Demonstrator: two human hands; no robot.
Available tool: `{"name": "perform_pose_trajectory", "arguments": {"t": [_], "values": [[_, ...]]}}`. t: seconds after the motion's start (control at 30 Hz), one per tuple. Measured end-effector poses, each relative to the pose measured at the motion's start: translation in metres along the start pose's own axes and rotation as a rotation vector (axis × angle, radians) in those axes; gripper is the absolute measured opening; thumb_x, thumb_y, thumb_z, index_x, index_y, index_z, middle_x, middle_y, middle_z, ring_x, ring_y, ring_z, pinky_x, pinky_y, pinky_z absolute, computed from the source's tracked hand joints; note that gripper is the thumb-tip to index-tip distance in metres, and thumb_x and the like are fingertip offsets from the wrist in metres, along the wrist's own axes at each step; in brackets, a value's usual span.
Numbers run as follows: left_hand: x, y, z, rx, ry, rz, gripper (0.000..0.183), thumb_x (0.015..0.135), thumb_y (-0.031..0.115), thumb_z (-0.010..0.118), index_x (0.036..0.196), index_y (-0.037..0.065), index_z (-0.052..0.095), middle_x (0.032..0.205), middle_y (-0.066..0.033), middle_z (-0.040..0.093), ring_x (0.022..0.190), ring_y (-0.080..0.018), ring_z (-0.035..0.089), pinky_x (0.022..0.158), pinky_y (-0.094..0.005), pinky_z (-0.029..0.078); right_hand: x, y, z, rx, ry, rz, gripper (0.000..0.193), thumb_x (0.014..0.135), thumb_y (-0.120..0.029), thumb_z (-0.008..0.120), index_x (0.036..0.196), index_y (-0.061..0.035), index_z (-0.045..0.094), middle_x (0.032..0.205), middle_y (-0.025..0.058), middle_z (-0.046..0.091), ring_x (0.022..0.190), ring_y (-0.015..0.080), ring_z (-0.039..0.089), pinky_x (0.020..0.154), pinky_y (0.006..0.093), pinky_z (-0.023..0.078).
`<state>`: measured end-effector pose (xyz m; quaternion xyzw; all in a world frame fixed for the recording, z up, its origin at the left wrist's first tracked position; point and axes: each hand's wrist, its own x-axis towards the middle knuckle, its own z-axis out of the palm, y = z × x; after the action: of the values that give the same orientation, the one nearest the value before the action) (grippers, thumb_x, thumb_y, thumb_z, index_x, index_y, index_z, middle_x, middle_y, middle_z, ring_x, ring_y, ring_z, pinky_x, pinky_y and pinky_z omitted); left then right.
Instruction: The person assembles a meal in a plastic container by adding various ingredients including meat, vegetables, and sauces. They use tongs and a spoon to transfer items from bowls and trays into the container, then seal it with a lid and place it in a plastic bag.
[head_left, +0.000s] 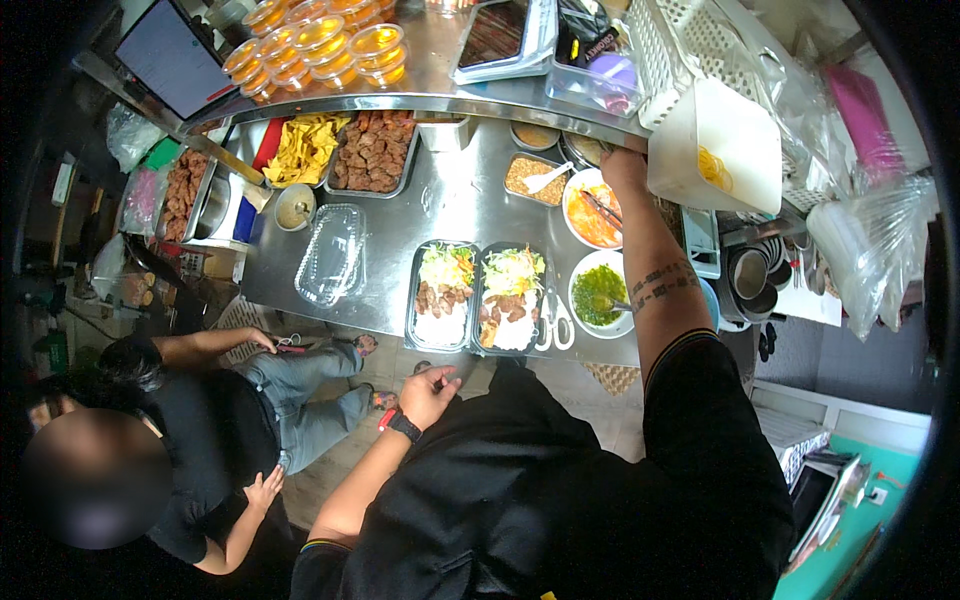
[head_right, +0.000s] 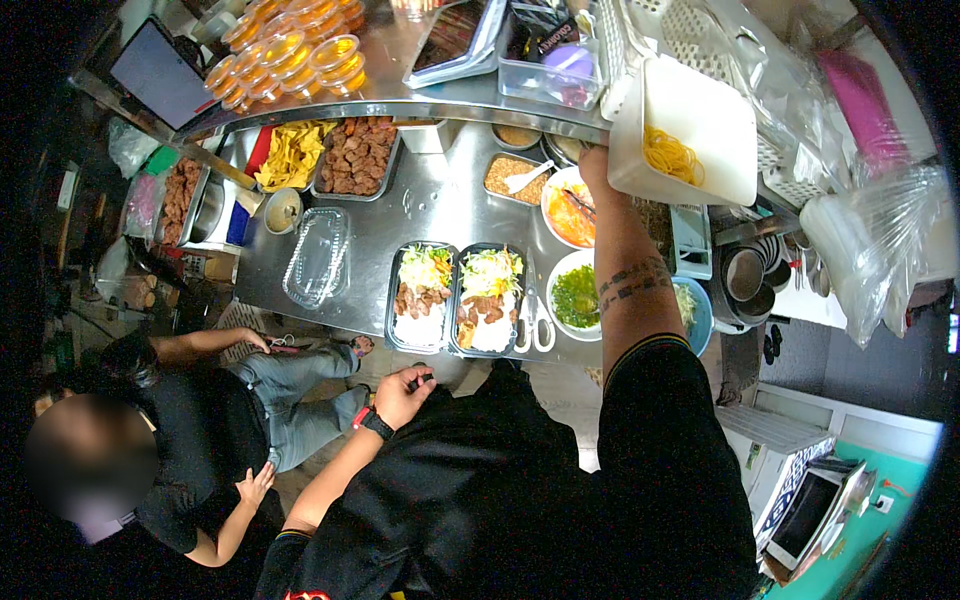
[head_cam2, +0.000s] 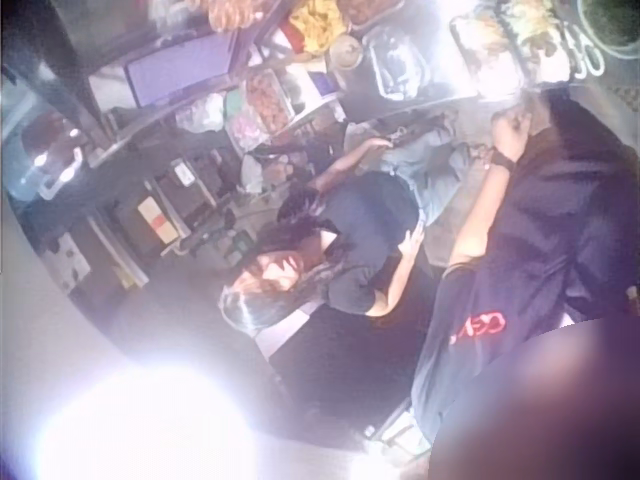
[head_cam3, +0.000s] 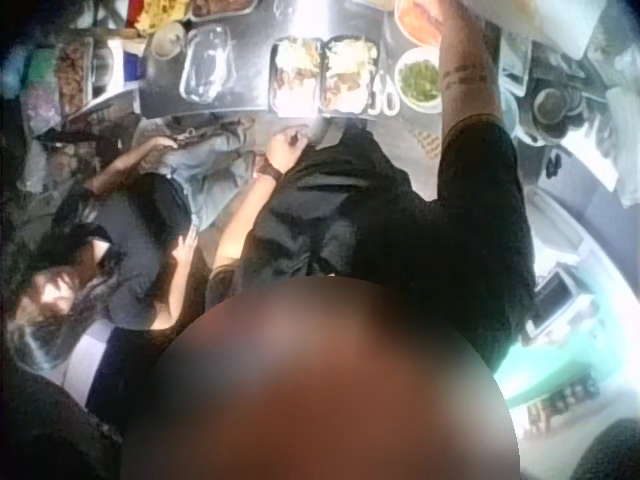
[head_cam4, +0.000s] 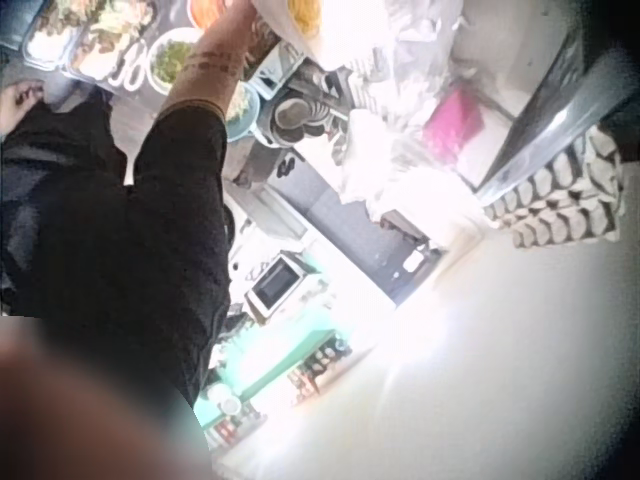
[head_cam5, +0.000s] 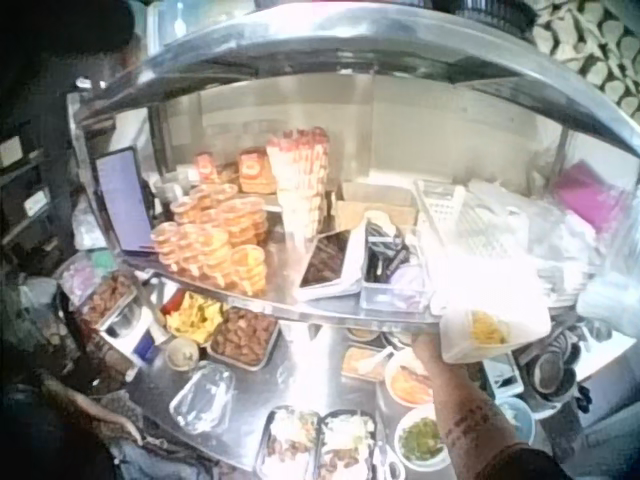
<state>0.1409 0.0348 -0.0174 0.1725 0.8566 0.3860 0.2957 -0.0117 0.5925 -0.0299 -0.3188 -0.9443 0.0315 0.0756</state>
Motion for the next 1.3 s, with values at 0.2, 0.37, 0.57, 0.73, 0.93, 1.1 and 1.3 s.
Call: {"name": "perform_pose_trajectory", "arguments": {"t": [0.2,0.37,0.57,0.73,0.93,1.1,1.3], "values": [[0.017,-0.006,-0.007,0.077,-0.013,0.123,0.032,0.089,0.024,0.076,0.115,0.006,0.074,0.080,-0.0107,0.068,0.067,-0.0218,0.066,0.066,-0.0347,0.054,-0.055,0.026,-0.016,-0.010,0.215,-0.131,0.036,0.096,-0.033,0.059,0.108,-0.0013,0.070,0.103,0.0231,0.072,0.093,0.0400,0.070,0.085,0.0497,0.055],[0.047,0.024,-0.011,0.140,-0.006,0.306,0.034,0.087,0.023,0.076,0.117,0.007,0.072,0.086,-0.0133,0.067,0.071,-0.0297,0.068,0.068,-0.0405,0.055,-0.206,0.043,-0.121,0.370,-0.344,-0.123,0.035,0.098,-0.035,0.063,0.090,-0.0020,0.071,0.073,0.0088,0.067,0.061,0.0196,0.059,0.059,0.0383,0.048],[0.083,0.008,0.029,0.167,-0.012,0.313,0.035,0.084,0.025,0.079,0.110,0.002,0.073,0.085,-0.0164,0.069,0.076,-0.0321,0.069,0.071,-0.0410,0.056,-0.321,-0.011,-0.165,0.535,-0.960,0.007,0.040,0.096,-0.038,0.065,0.104,-0.0003,0.075,0.088,0.0165,0.076,0.076,0.0272,0.072,0.074,0.0416,0.056],[0.097,0.003,0.044,0.063,-0.015,0.177,0.026,0.087,0.026,0.077,0.088,0.000,0.075,0.077,-0.0159,0.074,0.067,-0.0292,0.072,0.064,-0.0381,0.055,-0.336,-0.037,-0.136,0.342,-0.839,-0.108,0.042,0.092,-0.042,0.065,0.098,-0.0016,0.075,0.093,0.0237,0.073,0.088,0.0434,0.069,0.082,0.0510,0.053],[0.098,0.004,0.042,0.049,-0.043,0.135,0.028,0.086,0.032,0.077,0.088,0.004,0.077,0.074,-0.0143,0.073,0.066,-0.0298,0.071,0.065,-0.0390,0.056,-0.327,-0.042,-0.171,0.310,-0.845,-0.064,0.039,0.092,-0.042,0.066,0.098,-0.0037,0.075,0.092,0.0234,0.073,0.088,0.0432,0.070,0.082,0.0513,0.053],[0.089,0.010,0.036,0.072,-0.048,0.116,0.030,0.084,0.032,0.078,0.093,0.003,0.078,0.073,-0.0154,0.073,0.066,-0.0304,0.071,0.065,-0.0390,0.057,-0.273,-0.003,-0.178,0.257,-0.487,0.078,0.038,0.094,-0.039,0.064,0.105,-0.0033,0.073,0.090,0.0253,0.071,0.087,0.0447,0.069,0.078,0.0539,0.054],[0.065,0.016,0.033,0.026,0.017,0.064,0.032,0.087,0.030,0.078,0.101,0.001,0.077,0.075,-0.0141,0.073,0.061,-0.0196,0.068,0.061,-0.0330,0.054,-0.096,0.032,-0.079,0.036,0.215,-0.141,0.039,0.094,-0.040,0.064,0.111,-0.0050,0.069,0.104,0.0248,0.071,0.097,0.0456,0.067,0.084,0.0544,0.053]]}}
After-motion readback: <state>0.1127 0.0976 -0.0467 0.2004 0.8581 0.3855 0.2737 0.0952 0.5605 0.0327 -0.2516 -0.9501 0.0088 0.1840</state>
